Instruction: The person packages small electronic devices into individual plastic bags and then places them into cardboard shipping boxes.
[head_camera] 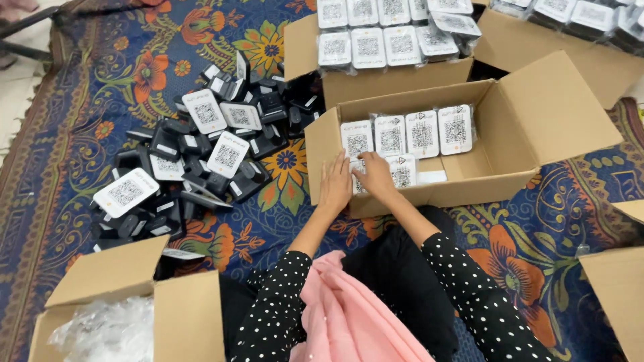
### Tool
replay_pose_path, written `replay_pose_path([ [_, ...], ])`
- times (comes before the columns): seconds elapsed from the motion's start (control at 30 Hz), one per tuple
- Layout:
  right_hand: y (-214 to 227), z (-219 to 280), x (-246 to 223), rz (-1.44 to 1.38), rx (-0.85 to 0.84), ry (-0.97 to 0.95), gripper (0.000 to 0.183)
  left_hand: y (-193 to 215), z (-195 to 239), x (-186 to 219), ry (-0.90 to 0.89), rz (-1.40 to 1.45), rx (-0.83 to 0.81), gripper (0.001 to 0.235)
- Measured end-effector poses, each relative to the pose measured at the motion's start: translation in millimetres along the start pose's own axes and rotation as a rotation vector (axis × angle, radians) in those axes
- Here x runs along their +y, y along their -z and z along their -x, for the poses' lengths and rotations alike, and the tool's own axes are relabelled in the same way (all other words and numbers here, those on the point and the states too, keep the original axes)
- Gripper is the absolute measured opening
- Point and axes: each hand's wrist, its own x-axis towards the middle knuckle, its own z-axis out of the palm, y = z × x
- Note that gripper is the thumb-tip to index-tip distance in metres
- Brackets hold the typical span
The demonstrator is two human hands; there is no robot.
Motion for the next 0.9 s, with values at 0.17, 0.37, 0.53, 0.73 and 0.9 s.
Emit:
replay_pose_path([
  [0.17,-50.6,-9.7,-110.3,-0.121,0.055,0.166,0.041,99.8,35.4,-66.4,0.109,-0.168,0.03,0.053],
  [0.37,-102.9,15.5,-288.8,-0.436,-0.21,0.481,0.034,251.4,154.4,-139.4,0.439,-0.339,0.33,0.047],
  [0.53,-155.1,77.7,-424.9,-0.685,-0.594,0.622,0.033,322.3,275.5,-173.3,0.615,-0.441,0.602,0.047],
  [0.73,-233.0,141.5,-476.5,-0.618,-0.744,0.949,0.03,328.0,402.7,-193.0,0.923,-0.395,0.716,0.052],
  [0.9,-295.6,147.7,-464.6,0.146,-0.777,0.97,0.027,273.4,465.8,-234.4,1.422,-0.233,0.345,0.057],
])
